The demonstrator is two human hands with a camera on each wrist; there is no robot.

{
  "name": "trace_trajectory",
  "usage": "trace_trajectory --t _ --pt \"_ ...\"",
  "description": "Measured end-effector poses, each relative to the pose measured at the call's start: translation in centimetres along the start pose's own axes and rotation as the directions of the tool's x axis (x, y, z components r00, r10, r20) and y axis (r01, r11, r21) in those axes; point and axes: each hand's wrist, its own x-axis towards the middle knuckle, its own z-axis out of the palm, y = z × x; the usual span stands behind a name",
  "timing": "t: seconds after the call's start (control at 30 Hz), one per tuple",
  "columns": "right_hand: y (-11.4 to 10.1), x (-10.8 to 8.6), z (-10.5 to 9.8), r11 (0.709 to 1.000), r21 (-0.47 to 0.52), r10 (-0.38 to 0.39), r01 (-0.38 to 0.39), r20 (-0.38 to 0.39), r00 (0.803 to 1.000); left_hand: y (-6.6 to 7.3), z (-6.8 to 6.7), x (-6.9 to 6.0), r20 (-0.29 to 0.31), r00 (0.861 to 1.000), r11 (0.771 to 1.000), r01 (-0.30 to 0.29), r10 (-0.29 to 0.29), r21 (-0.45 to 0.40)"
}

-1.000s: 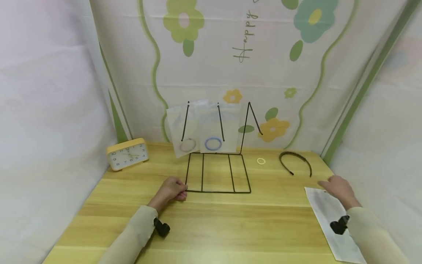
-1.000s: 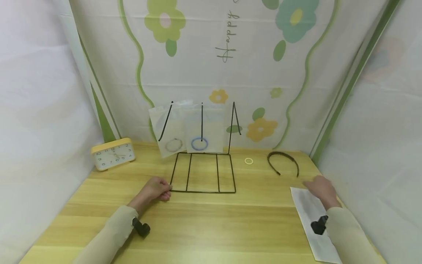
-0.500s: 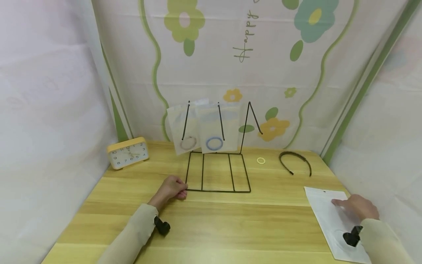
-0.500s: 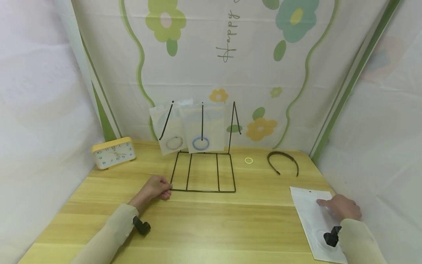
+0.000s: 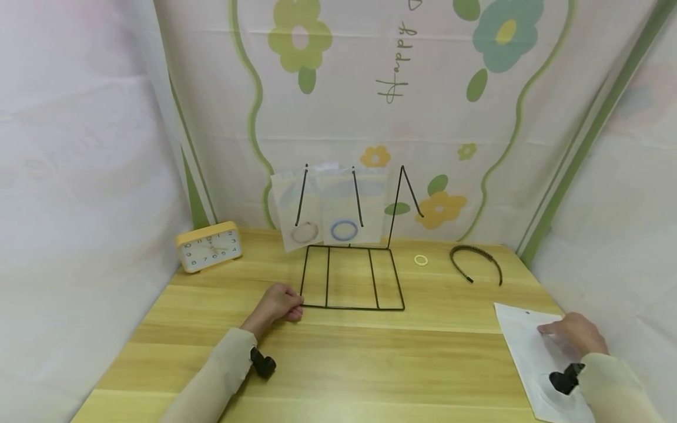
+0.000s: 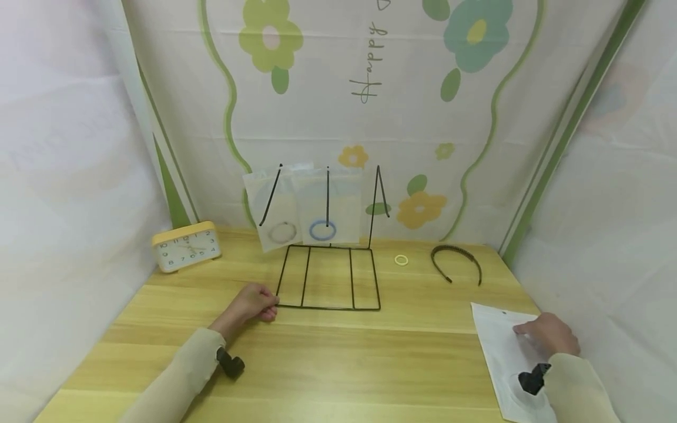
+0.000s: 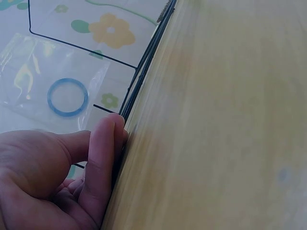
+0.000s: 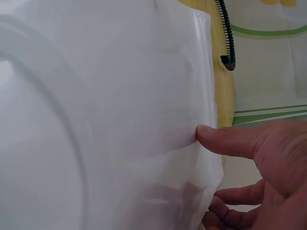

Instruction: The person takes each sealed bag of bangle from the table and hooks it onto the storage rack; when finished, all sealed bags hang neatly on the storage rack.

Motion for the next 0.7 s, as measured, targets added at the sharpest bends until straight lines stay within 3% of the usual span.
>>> trace_trajectory --t 0.13,0.33,0.43,0.53,0.7 --pt "0.7 -0.2 0.4 0.999 0.037 -0.035 0.037 -0.047 0.998 -0.1 0.2 -0.1 0.008 1.0 1.0 0.001 -0.001 0.017" --pt "1.8 0.1 1.2 0.992 0.081 -0.079 0.096 -0.191 0.978 -0.3 0.3 -0.2 0.014 1.0 1.0 0.008 -0.008 0.019" --pt "2.2 0.7 1.1 0.989 0.095 -0.086 0.114 -0.259 0.962 -0.3 0.1 -0.2 0.005 1.0 1.0 -0.003 0.003 0.009" --pt "2.3 1.1 0.5 0.983 0.086 -0.122 0.16 -0.337 0.933 -0.1 -0.1 -0.1 -0.002 1.0 1.0 -0.003 0.003 0.002" --pt "1.5 0.7 -1.0 0.976 0.036 -0.182 0.213 -0.396 0.9 0.1 -0.1 0.0 -0.007 1.0 1.0 0.0 0.0 0.005"
